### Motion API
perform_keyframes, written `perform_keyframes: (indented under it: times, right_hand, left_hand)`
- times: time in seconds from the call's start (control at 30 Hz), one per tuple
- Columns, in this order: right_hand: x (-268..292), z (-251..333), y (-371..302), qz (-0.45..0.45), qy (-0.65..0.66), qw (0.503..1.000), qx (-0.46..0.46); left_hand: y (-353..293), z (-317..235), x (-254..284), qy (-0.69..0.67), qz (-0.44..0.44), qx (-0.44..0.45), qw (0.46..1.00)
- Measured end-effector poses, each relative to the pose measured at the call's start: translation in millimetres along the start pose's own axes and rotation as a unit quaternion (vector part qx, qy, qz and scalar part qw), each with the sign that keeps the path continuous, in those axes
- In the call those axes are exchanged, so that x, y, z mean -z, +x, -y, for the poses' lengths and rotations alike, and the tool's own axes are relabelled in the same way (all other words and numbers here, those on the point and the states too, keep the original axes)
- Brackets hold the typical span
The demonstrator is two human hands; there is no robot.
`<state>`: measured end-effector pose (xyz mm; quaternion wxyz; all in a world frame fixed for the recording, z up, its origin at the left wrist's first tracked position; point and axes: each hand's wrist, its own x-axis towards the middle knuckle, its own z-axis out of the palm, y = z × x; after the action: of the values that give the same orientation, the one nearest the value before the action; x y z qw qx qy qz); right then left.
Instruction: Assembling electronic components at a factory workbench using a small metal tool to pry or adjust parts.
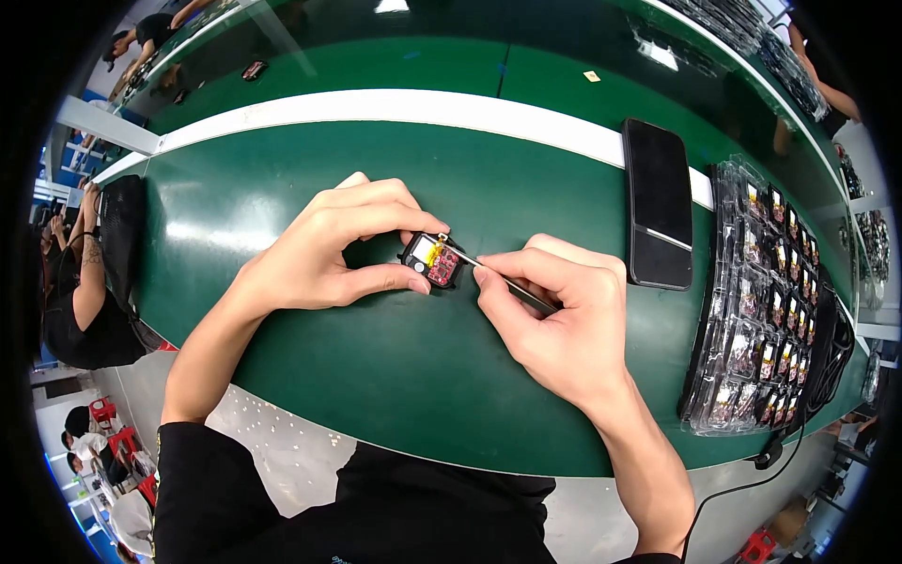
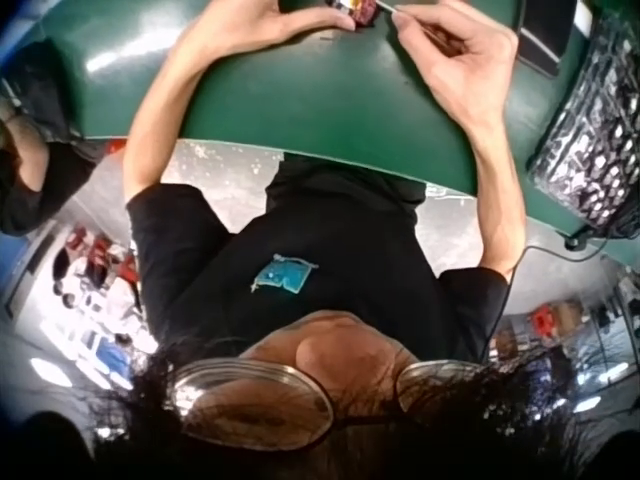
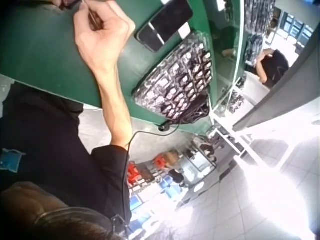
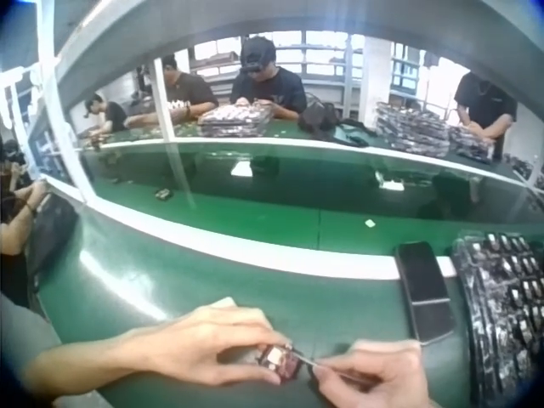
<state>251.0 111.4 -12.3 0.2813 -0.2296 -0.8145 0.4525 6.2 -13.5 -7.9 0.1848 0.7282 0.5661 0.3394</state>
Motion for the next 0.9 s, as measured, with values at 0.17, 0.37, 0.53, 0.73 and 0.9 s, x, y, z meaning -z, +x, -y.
perform_keyframes:
  times: [0.17,0.37,0.53,0.73,0.9]
  right_hand:
    - [-3.2,5.8,1.0,-0.003,-0.027,1.000,0.006]
    - [-0.2,3.8,2.0,-0.002,-0.032,0.999,0.021]
    - [-0.8,3.1,1.0,-0.005,-0.020,0.999,0.026]
    - [0.9,1.9,-1.5,-0.009,-0.022,0.999,0.034]
    - [-3.2,-1.3,-2.0,-0.044,-0.072,0.989,0.124]
  left_hand:
    - [-2.4,3.0,0.3,-0.001,-0.011,-0.005,1.000]
    - [1.6,1.2,-0.3,-0.004,0.002,0.003,1.000]
    - [0.7,-1.8,2.0,0.010,0.001,0.010,1.000]
    - [4.5,-8.3,-0.3,0.003,-0.017,0.030,0.999]
    - [4.6,-7.8,0.1,0.007,-0.028,0.026,0.999]
